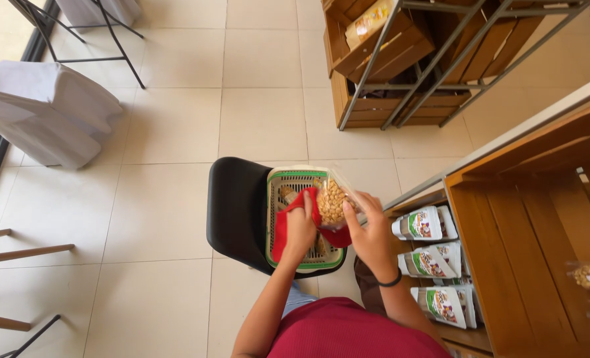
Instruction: The person takes packaged food items from a shelf, wipes them with a red cloth, and places them into a basket.
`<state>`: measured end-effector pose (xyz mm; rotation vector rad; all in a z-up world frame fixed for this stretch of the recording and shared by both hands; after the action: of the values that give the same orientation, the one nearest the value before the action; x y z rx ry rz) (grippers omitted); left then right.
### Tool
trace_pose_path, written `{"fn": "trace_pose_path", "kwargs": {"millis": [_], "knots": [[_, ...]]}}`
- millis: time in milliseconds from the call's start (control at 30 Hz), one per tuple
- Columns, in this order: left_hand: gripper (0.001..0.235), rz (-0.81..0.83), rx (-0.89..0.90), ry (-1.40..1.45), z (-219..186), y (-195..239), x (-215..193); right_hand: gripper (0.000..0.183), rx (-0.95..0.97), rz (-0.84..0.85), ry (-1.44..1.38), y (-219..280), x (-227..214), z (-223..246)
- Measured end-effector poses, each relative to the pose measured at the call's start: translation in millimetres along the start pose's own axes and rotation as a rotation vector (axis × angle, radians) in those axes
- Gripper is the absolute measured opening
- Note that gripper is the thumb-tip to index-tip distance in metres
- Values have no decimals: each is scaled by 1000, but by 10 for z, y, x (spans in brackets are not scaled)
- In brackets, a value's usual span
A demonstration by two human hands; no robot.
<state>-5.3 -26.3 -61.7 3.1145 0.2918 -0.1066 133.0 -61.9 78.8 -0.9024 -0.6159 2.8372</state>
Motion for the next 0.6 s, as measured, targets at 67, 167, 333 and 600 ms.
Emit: {"fn": "trace_pose_path", "kwargs": {"millis": [67,167,333,600], "knots": [[42,-107,48,-81,-403,21,-179,29,87,21,-134,-10,11,-253],[34,-301,219,-107,-749,49,-446,25,270,34,-304,7,20,-519],[31,-464,347,-13,-884,147,-994,36,368,-12,-99,-46,28,-702],[35,-523,212,107,-765,447,-1380,34,240,245,255,323,761,-2121]]}}
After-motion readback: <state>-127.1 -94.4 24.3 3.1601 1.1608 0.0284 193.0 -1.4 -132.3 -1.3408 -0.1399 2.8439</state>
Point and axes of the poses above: each hand's wrist, its own y-axis away from the middle knuckle, its own x-axis out of the palm, z = x × y, the point moved 1 cm from there along -y, towards the middle knuckle, and after that the axes turned 3 degrees about y, right-handed, at the moved point
